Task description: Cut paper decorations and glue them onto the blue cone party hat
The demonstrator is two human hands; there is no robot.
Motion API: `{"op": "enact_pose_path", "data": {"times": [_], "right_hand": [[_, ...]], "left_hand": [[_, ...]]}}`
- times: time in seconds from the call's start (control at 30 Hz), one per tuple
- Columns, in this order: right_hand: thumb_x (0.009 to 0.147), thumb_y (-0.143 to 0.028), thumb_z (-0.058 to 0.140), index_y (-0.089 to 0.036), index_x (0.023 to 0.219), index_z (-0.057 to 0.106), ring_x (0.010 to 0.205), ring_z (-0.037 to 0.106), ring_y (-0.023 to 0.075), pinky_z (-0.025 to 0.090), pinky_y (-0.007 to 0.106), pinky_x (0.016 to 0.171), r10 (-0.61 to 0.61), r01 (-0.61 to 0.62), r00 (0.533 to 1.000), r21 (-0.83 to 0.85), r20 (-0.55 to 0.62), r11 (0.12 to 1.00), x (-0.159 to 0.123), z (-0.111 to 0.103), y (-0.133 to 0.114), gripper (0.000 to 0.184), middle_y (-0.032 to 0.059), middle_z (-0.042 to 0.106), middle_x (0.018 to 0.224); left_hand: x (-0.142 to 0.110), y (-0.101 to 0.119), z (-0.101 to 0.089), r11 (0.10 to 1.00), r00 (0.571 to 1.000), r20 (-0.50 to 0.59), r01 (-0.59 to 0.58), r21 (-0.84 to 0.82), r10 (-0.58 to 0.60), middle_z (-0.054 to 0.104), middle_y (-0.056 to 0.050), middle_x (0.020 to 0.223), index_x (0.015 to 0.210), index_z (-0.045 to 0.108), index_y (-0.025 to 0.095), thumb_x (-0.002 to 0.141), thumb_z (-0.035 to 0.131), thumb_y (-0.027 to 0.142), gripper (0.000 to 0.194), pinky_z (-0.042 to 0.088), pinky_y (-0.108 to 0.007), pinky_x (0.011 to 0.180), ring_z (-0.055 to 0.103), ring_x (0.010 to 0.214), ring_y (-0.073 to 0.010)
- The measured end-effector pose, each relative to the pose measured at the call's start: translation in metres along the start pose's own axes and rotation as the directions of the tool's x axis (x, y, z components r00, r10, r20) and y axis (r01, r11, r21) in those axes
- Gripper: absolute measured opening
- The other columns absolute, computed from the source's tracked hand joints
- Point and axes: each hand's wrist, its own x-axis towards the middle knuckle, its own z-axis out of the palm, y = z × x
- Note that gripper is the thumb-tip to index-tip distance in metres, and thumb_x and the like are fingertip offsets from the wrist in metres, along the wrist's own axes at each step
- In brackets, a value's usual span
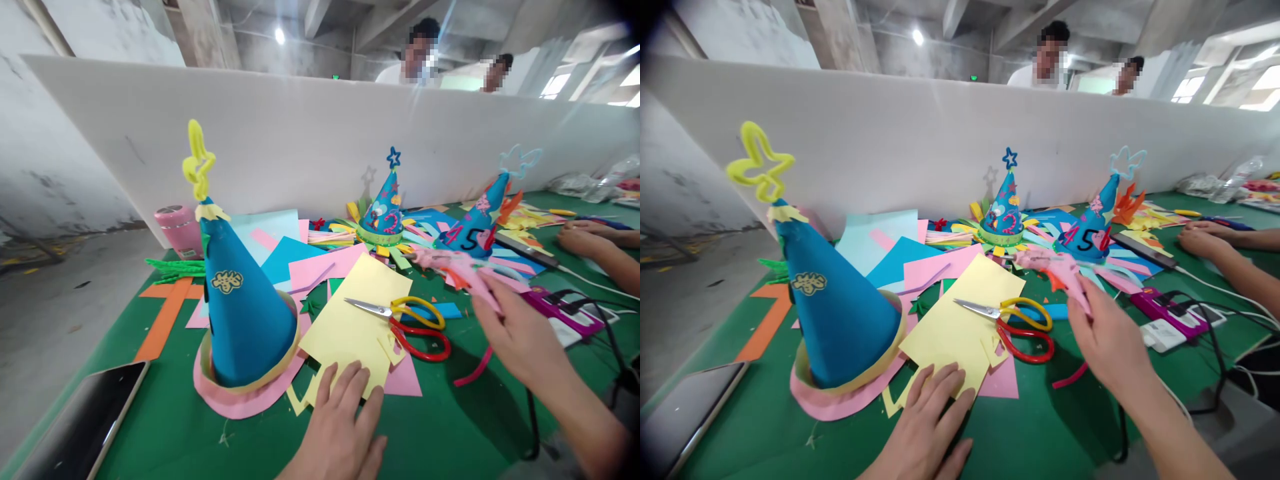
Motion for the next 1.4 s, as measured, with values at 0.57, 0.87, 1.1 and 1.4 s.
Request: {"op": "enact_pose_path", "data": {"times": [0.57, 0.87, 1.1, 1.4], "right_hand": [[0.086, -0.036, 0.029, -0.011, 0.121, 0.043, 0.098, 0.057, 0.0296, 0.047, 0.036, 0.073, 0.071, -0.012, 0.965, -0.231, 0.253, 0.973, -0.008, 0.022, 0.092, 0.045, 0.018, 0.058, 0.112], [0.087, -0.038, 0.026, -0.009, 0.12, 0.042, 0.089, 0.059, 0.0312, 0.047, 0.037, 0.066, 0.161, -0.064, 0.94, -0.309, 0.299, 0.949, -0.022, 0.038, 0.092, 0.048, 0.0192, 0.059, 0.106], [0.084, -0.043, 0.033, -0.009, 0.117, 0.046, 0.088, 0.056, 0.0357, 0.045, 0.042, 0.066, 0.058, 0.028, 0.976, -0.385, 0.209, 0.923, -0.025, 0.034, 0.083, 0.049, 0.022, 0.056, 0.103], [0.079, -0.03, 0.044, -0.017, 0.108, 0.053, 0.097, 0.053, 0.0273, 0.045, 0.037, 0.078, -0.297, 0.406, 0.845, -0.172, 0.444, 0.898, 0.008, 0.06, 0.062, 0.033, 0.0092, 0.06, 0.11]], "left_hand": [[-0.002, -0.002, 0.003, 0.999, 0.999, -0.016, 0.028, 0.041, -0.028, 0.056, -0.014, 0.112, 0.113, 0.047, 0.018, 0.074, 0.045, 0.022, 0.039, 0.033, -0.056, 0.09, 0.043, 0.112, -0.0323], [0.002, 0.001, -0.007, 0.999, 0.996, 0.087, 0.031, 0.031, -0.034, 0.053, -0.015, 0.116, 0.116, 0.045, 0.016, 0.073, 0.045, 0.018, 0.043, 0.03, -0.057, 0.092, 0.04, 0.115, -0.0321], [0.003, 0.005, -0.013, 0.997, 0.986, 0.148, 0.066, 0.039, -0.071, 0.05, -0.013, 0.121, 0.118, 0.044, 0.019, 0.08, 0.041, 0.023, 0.039, 0.029, -0.056, 0.094, 0.038, 0.117, -0.031], [0.004, 0.004, -0.014, 0.997, 0.982, 0.171, 0.082, 0.017, -0.083, 0.05, -0.015, 0.122, 0.118, 0.045, 0.018, 0.083, 0.038, 0.034, 0.039, 0.03, -0.057, 0.094, 0.038, 0.118, -0.0326]]}}
